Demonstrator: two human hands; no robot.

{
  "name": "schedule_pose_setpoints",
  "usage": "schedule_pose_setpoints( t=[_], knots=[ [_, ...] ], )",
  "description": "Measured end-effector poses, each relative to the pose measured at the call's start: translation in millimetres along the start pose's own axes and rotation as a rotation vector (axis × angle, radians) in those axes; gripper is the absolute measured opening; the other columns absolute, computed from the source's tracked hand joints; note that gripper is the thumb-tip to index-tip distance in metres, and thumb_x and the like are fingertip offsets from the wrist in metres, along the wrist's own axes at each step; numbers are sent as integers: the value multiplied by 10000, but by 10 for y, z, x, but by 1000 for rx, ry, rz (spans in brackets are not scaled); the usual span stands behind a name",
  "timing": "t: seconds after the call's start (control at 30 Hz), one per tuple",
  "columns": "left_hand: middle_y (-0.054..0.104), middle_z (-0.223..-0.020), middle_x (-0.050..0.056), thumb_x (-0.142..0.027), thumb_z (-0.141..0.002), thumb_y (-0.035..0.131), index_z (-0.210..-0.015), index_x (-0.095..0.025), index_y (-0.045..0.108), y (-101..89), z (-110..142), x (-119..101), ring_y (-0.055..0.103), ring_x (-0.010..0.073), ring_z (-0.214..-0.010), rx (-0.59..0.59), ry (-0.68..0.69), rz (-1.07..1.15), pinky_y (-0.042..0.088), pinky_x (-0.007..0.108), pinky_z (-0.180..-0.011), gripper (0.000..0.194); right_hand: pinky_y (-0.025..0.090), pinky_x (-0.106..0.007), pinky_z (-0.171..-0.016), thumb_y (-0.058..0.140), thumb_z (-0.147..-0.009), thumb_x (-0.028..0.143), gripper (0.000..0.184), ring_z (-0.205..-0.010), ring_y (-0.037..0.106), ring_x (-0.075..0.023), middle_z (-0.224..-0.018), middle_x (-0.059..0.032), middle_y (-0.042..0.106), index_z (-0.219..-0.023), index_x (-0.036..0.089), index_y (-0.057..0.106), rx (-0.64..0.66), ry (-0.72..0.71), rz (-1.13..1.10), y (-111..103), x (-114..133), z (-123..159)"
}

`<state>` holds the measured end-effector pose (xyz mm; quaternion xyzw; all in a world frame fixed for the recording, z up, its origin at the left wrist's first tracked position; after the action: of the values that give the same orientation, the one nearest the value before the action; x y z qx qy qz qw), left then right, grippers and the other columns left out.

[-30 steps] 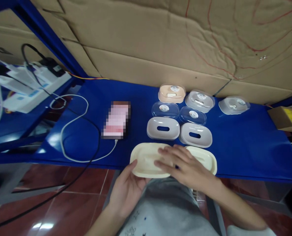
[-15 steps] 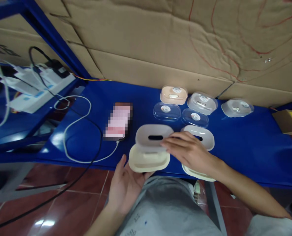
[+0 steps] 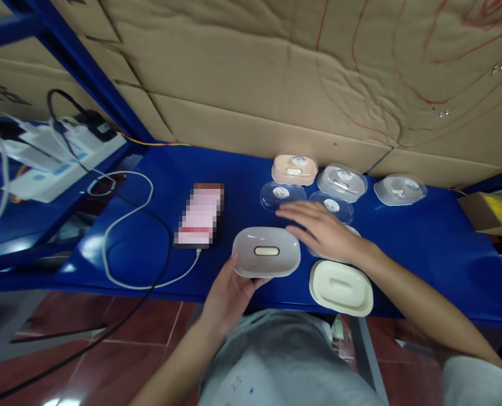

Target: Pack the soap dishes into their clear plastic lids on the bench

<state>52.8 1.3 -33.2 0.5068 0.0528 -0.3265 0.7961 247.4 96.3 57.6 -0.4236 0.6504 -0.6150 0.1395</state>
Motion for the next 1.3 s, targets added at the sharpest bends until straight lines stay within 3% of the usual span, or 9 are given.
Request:
schedule_pose_setpoints(
  t=[0.17, 0.4, 0.5, 0.6, 0.67, 0.8, 0.9, 1.13, 1.3],
  knots=[
    [750, -1405, 87, -411, -1086, 552, -1521, -244, 598, 42, -23, -7, 572, 324, -1466, 40, -39, 2, 451, 585, -1226, 469, 402, -622, -1226, 649, -1036, 360, 636, -1541, 441, -409, -1646, -252, 468, -1590, 114, 453, 87, 144, 154, 247, -573, -444],
    [738, -1429, 62, -443, -1093, 521, -1499, -269, 623, 20, -38, 7, 518, 315, -1514, 50, -55, 24, 390, 600, -1268, 453, 462, -639, -1147, 848, -873, 397, 713, -1460, 515, -406, -1582, -209, 502, -1480, 197, 532, 104, 157, 64, 388, -562, -596],
    [739, -1428, 58, -424, -1087, 539, -1494, -270, 625, 23, -43, 7, 515, 311, -1516, 38, -54, 39, 404, 590, -1261, 444, 500, -572, -1135, 848, -868, 390, 631, -1395, 580, -360, -1517, -166, 555, -1410, 228, 568, 40, 167, -80, 260, -471, -579],
    [746, -1415, 51, -425, -1093, 526, -1490, -286, 627, 39, -43, 1, 538, 305, -1497, 38, -57, 56, 437, 573, -1235, 433, 488, -492, -1175, 784, -933, 446, 558, -1369, 603, -291, -1462, -112, 598, -1411, 273, 556, -50, 95, -252, 75, -203, -475],
    [742, -1423, 54, -437, -1101, 505, -1497, -289, 622, 54, -44, -9, 563, 300, -1473, 51, -54, 56, 466, 552, -1211, 439, 498, -464, -1171, 768, -946, 492, 618, -1395, 586, -284, -1507, -122, 571, -1467, 270, 520, 16, 28, -304, 38, 47, -356],
    [776, -1356, 54, -420, -1121, 458, -1460, -267, 652, 69, -48, -30, 664, 258, -1350, 59, -48, 96, 511, 499, -1168, 420, 494, -545, -1171, 797, -927, 496, 776, -1481, 508, -354, -1625, -183, 479, -1569, 238, 448, 160, 1, -164, 115, 381, -119],
    [803, -1293, 53, -401, -1129, 440, -1405, -247, 687, 70, -46, -29, 714, 234, -1260, 48, -46, 129, 544, 471, -1129, 401, 481, -575, -1187, 803, -927, 483, 793, -1505, 481, -360, -1636, -186, 463, -1586, 252, 428, 166, 11, -136, 178, 417, -45],
    [830, -1195, 44, -421, -1134, 437, -1375, -237, 709, 46, -40, -1, 745, 222, -1187, 54, -51, 91, 600, 371, -1005, 408, 537, -497, -1165, 795, -935, 459, 763, -1461, 544, -330, -1658, -191, 375, -1567, 253, 421, 179, 1, -237, 266, 386, -6],
    [783, -1332, 82, -491, -1120, 447, -1468, -213, 640, 34, -55, -15, 683, 265, -1318, 59, -57, 118, 534, 453, -1132, 484, 476, -547, -1219, 855, -884, 412, 863, -1541, 433, -372, -1673, -213, 360, -1590, 240, 389, 146, -64, -192, 307, 389, -58]
  ],
)
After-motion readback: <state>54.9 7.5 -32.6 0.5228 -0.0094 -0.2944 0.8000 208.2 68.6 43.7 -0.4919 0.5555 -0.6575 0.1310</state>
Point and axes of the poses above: each hand's wrist, its own z-axis away from the middle knuckle, its own y-axis out of the palm, x = y × z, the point moved 5 cm from there along -z, towards the middle knuckle
